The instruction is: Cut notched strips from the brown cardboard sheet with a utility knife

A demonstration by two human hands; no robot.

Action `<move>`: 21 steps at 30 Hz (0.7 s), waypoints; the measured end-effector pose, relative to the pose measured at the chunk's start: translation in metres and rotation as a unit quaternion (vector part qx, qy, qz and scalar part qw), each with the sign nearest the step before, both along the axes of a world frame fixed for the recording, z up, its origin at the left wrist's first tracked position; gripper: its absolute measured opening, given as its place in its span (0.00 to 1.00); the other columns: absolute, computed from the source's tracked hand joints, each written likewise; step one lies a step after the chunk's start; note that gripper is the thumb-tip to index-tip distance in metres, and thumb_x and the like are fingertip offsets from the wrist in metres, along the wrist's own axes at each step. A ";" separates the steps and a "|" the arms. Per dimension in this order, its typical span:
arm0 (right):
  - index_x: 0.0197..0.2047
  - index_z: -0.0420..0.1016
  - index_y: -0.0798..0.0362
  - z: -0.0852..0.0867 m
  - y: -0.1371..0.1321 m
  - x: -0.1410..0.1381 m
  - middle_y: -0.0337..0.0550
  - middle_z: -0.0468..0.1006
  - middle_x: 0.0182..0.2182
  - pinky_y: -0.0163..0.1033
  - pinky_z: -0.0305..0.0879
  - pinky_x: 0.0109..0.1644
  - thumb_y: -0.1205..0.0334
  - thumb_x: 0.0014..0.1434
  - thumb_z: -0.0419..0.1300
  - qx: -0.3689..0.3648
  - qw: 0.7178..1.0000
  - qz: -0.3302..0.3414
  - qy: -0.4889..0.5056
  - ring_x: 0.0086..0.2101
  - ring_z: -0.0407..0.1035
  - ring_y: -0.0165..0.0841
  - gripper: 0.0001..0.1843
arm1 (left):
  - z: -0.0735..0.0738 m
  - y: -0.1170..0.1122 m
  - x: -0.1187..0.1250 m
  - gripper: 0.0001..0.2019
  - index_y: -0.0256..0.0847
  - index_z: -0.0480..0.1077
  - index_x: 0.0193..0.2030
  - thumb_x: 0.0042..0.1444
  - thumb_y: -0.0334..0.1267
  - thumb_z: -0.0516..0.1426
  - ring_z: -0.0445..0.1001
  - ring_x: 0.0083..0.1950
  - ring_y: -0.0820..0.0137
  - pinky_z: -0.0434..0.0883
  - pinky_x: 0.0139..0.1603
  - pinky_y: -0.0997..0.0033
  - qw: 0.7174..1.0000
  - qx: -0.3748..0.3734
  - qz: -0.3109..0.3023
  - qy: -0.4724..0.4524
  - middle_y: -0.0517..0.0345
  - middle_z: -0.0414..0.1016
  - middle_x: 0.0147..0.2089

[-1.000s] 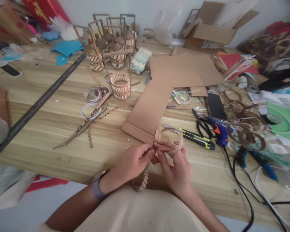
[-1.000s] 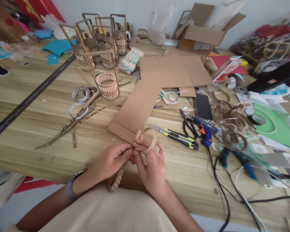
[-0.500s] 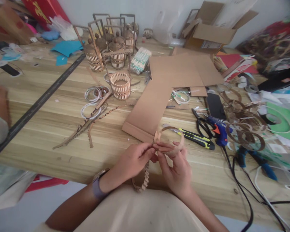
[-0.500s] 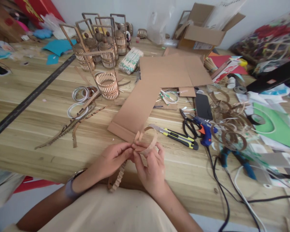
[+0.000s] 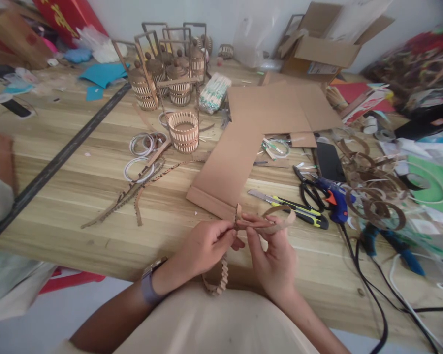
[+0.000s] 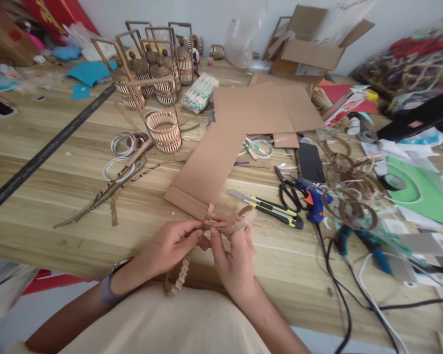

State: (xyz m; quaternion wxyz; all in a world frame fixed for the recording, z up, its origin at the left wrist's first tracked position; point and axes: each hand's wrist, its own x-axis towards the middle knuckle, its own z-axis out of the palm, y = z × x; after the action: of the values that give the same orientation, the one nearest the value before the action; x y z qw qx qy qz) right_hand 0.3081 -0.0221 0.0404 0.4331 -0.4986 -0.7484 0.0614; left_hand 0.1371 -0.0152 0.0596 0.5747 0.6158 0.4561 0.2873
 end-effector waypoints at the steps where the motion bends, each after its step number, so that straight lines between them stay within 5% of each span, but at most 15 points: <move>1: 0.43 0.71 0.46 0.000 0.000 0.000 0.39 0.86 0.37 0.49 0.68 0.49 0.65 0.68 0.55 -0.001 1.000 0.002 0.003 0.42 0.80 0.37 0.06 | 0.000 0.000 0.000 0.14 0.36 0.76 0.43 0.67 0.39 0.51 0.82 0.40 0.69 0.72 0.41 0.76 1.000 -0.006 0.001 -0.003 0.54 0.84 0.37; 8: 0.42 0.71 0.46 -0.002 0.000 0.000 0.38 0.86 0.37 0.47 0.64 0.53 0.65 0.68 0.57 0.027 0.999 0.037 -0.011 0.40 0.80 0.35 0.04 | -0.004 0.002 0.000 0.18 0.36 0.76 0.44 0.69 0.47 0.51 0.81 0.40 0.68 0.71 0.41 0.75 0.999 -0.022 0.019 -0.021 0.54 0.83 0.38; 21: 0.43 0.71 0.46 -0.003 0.000 0.001 0.40 0.86 0.40 0.48 0.62 0.55 0.66 0.67 0.57 0.032 0.999 0.022 -0.027 0.42 0.80 0.36 0.05 | -0.005 0.000 -0.001 0.14 0.37 0.74 0.39 0.68 0.41 0.50 0.81 0.39 0.70 0.71 0.40 0.76 1.000 0.025 0.011 0.000 0.55 0.82 0.36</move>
State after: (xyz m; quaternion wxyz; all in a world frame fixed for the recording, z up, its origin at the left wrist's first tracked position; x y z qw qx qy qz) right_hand 0.3090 -0.0222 0.0371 0.4276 -0.4694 -0.7718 0.0331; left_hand 0.1362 -0.0148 0.0550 0.5563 0.6247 0.4554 0.3046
